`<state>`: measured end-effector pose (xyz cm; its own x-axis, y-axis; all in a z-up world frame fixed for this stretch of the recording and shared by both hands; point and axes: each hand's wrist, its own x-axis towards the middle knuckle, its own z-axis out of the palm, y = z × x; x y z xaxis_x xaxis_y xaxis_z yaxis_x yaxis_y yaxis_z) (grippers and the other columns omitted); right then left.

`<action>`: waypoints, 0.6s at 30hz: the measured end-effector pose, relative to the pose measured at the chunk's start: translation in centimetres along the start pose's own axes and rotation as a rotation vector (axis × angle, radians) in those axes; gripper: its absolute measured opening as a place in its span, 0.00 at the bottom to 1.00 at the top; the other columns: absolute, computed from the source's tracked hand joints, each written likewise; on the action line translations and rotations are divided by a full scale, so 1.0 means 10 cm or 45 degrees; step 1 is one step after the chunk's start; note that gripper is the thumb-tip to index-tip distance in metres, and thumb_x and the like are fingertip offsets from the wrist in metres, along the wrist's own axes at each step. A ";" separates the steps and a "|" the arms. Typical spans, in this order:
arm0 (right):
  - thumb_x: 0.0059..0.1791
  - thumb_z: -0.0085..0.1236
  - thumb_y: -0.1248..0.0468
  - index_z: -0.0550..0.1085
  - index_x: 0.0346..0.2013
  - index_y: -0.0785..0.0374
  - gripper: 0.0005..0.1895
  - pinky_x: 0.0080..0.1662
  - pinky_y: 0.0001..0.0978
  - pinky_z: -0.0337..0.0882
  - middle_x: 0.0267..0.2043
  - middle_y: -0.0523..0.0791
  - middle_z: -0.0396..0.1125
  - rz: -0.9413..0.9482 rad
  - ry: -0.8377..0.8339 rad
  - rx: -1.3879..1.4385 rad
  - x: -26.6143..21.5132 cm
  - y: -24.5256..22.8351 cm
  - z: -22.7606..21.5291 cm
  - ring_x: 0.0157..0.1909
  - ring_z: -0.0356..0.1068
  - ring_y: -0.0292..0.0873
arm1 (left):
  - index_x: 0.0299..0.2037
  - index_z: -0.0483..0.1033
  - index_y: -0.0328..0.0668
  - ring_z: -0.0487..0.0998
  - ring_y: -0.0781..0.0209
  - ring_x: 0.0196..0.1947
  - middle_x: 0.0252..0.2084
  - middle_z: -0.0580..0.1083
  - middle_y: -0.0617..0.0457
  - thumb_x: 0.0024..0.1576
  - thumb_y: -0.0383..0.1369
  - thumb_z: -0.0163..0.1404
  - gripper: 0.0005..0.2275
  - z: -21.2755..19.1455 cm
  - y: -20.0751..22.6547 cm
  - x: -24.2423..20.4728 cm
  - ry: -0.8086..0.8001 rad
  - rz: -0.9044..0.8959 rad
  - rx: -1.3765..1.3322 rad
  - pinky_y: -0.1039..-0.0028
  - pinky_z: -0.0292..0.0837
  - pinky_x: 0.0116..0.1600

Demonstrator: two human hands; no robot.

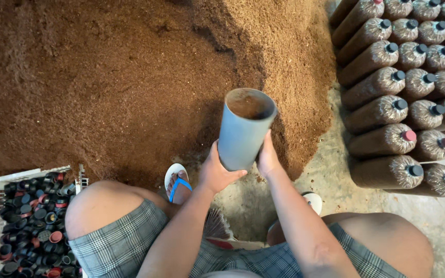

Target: The person uses a cylindrical metal scoop to fill a clear plastic bag with brown granular material from a large pile on the floor. They repeatedly scoop the material and pour it into the bag until it is full, then remove the scoop and prepare to tie the bag.

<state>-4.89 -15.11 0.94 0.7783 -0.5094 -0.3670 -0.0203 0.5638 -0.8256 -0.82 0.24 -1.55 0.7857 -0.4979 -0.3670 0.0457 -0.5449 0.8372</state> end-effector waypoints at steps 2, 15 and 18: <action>0.58 0.27 0.37 0.58 0.72 0.66 0.41 0.74 0.61 0.46 0.75 0.62 0.49 0.065 -0.041 -0.058 0.00 0.09 -0.05 0.77 0.45 0.63 | 0.76 0.45 0.53 0.64 0.47 0.72 0.73 0.61 0.46 0.34 0.54 0.70 0.59 -0.10 0.17 -0.07 -0.065 -0.111 0.075 0.57 0.61 0.74; 0.40 0.68 0.36 0.34 0.78 0.64 0.71 0.50 0.58 0.76 0.79 0.62 0.37 0.751 -0.355 -1.035 -0.15 0.31 -0.58 0.76 0.48 0.66 | 0.70 0.62 0.44 0.83 0.34 0.45 0.66 0.70 0.40 0.45 0.77 0.47 0.52 0.24 -0.55 0.15 -0.480 -0.726 -0.070 0.46 0.78 0.53; 0.41 0.67 0.35 0.67 0.65 0.71 0.52 0.38 0.48 0.80 0.53 0.58 0.74 1.129 -0.421 -0.930 0.07 0.92 -1.10 0.46 0.79 0.55 | 0.77 0.49 0.45 0.75 0.25 0.57 0.73 0.61 0.38 0.45 0.80 0.41 0.57 0.29 -0.77 0.09 -0.847 -0.945 -0.105 0.37 0.62 0.65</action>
<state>-11.44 -17.39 -11.60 0.4344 0.1230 -0.8923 -0.9006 0.0766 -0.4279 -2.23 2.05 -9.50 0.0370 -0.3407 -0.9394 0.4474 -0.8349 0.3204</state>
